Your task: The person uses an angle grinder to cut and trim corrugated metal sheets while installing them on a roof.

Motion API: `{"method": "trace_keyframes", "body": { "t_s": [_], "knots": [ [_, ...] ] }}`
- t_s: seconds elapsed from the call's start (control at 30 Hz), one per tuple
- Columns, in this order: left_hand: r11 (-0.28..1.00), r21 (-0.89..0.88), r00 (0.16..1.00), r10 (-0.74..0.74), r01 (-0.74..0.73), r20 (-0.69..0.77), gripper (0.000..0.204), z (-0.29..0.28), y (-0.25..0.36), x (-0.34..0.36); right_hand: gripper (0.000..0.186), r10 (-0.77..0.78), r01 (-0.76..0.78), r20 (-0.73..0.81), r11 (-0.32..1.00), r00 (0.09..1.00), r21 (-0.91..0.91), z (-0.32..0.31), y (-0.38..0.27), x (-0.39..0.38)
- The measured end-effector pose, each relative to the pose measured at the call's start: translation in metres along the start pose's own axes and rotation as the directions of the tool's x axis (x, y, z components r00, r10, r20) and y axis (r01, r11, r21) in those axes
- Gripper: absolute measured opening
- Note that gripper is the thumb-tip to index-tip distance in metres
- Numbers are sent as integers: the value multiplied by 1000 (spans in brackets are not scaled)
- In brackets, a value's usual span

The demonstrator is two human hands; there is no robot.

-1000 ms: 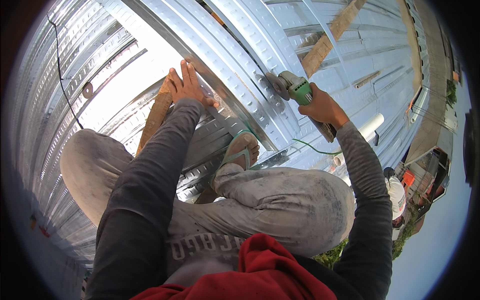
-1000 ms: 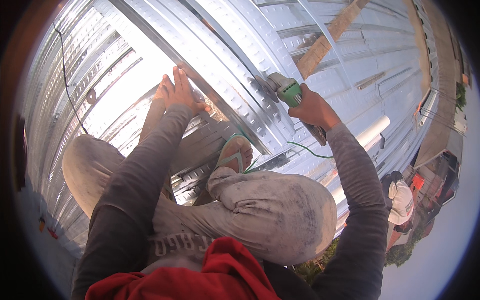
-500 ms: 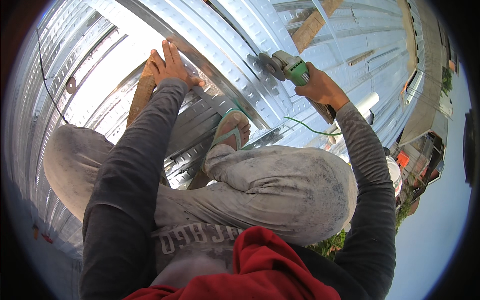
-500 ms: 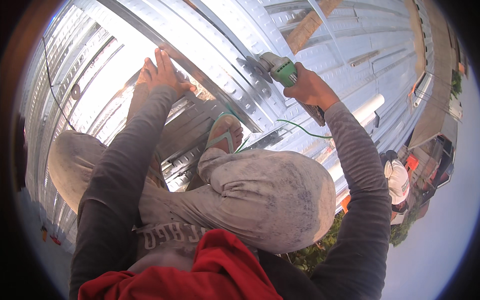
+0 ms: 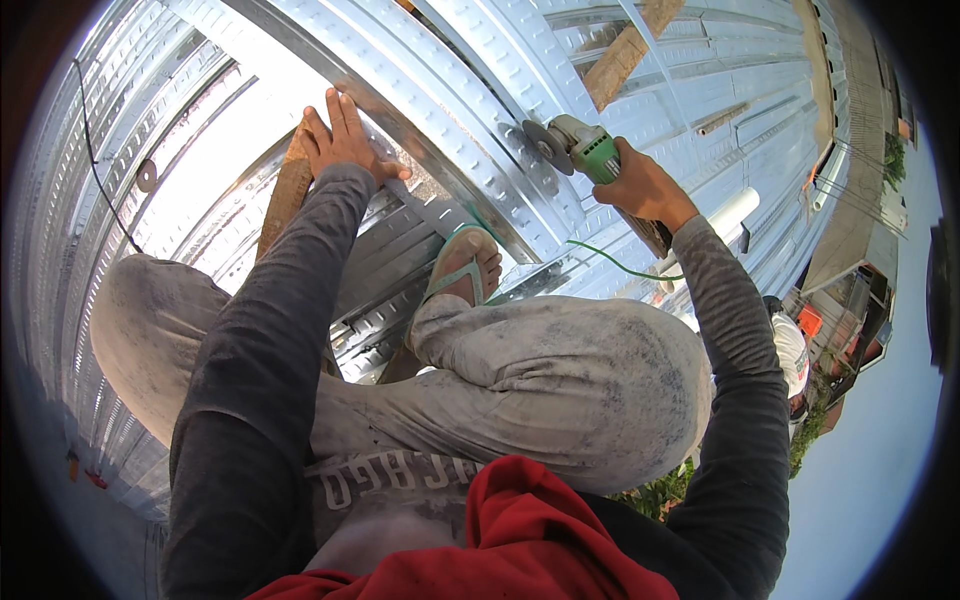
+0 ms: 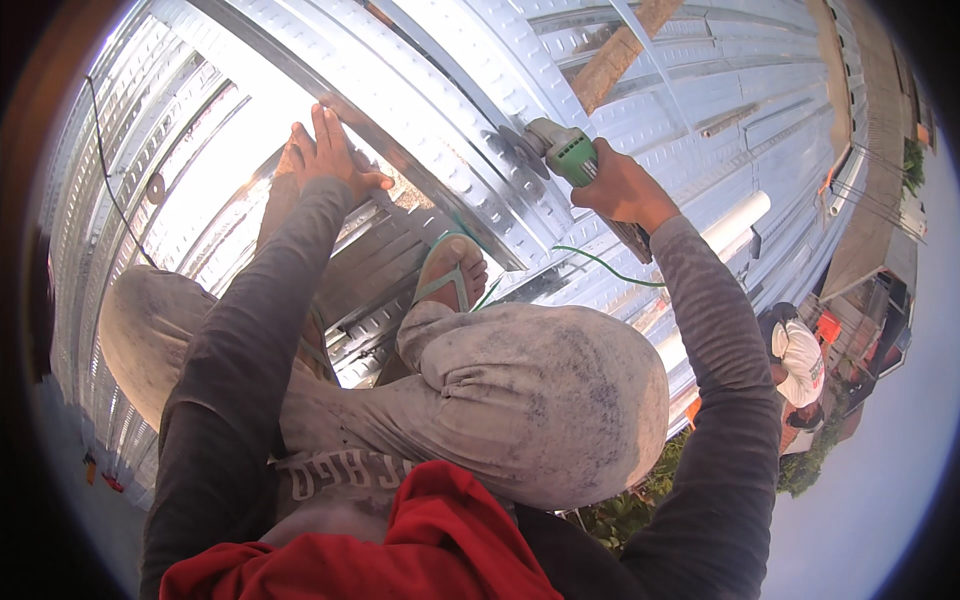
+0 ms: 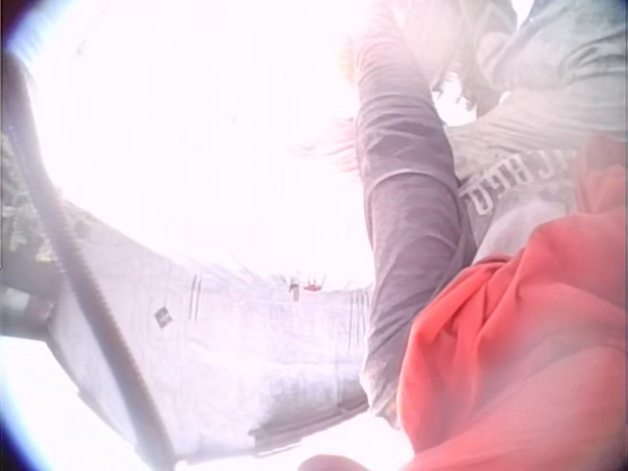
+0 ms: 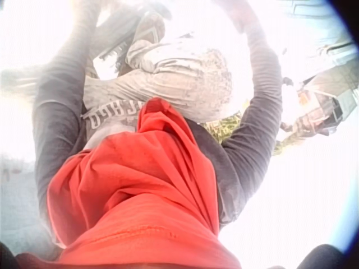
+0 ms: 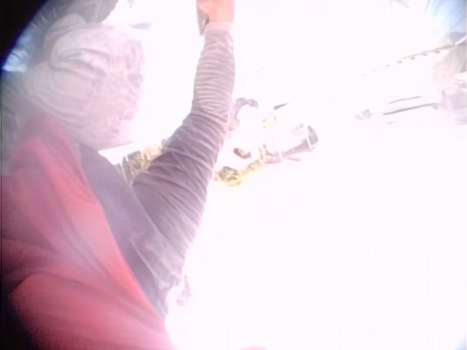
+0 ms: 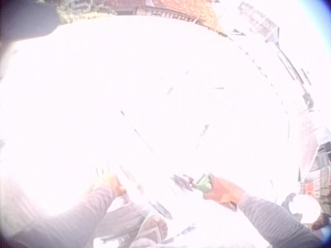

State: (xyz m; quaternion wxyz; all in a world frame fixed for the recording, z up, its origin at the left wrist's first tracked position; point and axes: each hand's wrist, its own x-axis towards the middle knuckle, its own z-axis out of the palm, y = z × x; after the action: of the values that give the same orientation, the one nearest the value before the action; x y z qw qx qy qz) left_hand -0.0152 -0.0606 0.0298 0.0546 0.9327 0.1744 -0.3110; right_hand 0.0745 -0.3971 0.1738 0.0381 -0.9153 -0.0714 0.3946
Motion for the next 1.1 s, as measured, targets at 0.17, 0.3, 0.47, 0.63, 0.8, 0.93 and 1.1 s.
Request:
{"method": "trace_keyframes", "body": {
  "t_s": [0.17, 0.3, 0.47, 0.63, 0.8, 0.93, 1.1],
  "knots": [
    [1000, 0, 1000, 3, -3, -7, 147, 3, -1, 1, 68, 13, -13, 24, 1000, 1000, 1, 1, 2, -1],
    [1000, 6, 1000, 1, -2, 5, 147, 3, -1, 2, 69, 16, -16, 21, 1000, 1000, -4, 3, 2, -3],
    [1000, 9, 1000, -1, 1, 18, 147, 0, 0, 1, 71, 20, -20, 33, 1000, 999, -7, 2, 8, -7],
    [1000, 8, 1000, -7, 7, 19, 147, -1, 1, -1, 72, 27, -26, 38, 1000, 999, -17, 6, 19, -12],
    [1000, 15, 1000, -6, 6, 27, 147, -4, 0, -1, 73, 29, -29, 37, 1000, 999, -1, 8, 16, -11],
    [1000, 8, 1000, -4, 4, 18, 147, -1, 0, 0, 72, 27, -26, 45, 999, 999, -21, 9, 18, -10],
    [1000, 18, 1000, -6, 5, 30, 146, 0, -1, 2, 70, 55, -54, 44, 998, 998, -17, 11, 22, -12]
  ]
}}
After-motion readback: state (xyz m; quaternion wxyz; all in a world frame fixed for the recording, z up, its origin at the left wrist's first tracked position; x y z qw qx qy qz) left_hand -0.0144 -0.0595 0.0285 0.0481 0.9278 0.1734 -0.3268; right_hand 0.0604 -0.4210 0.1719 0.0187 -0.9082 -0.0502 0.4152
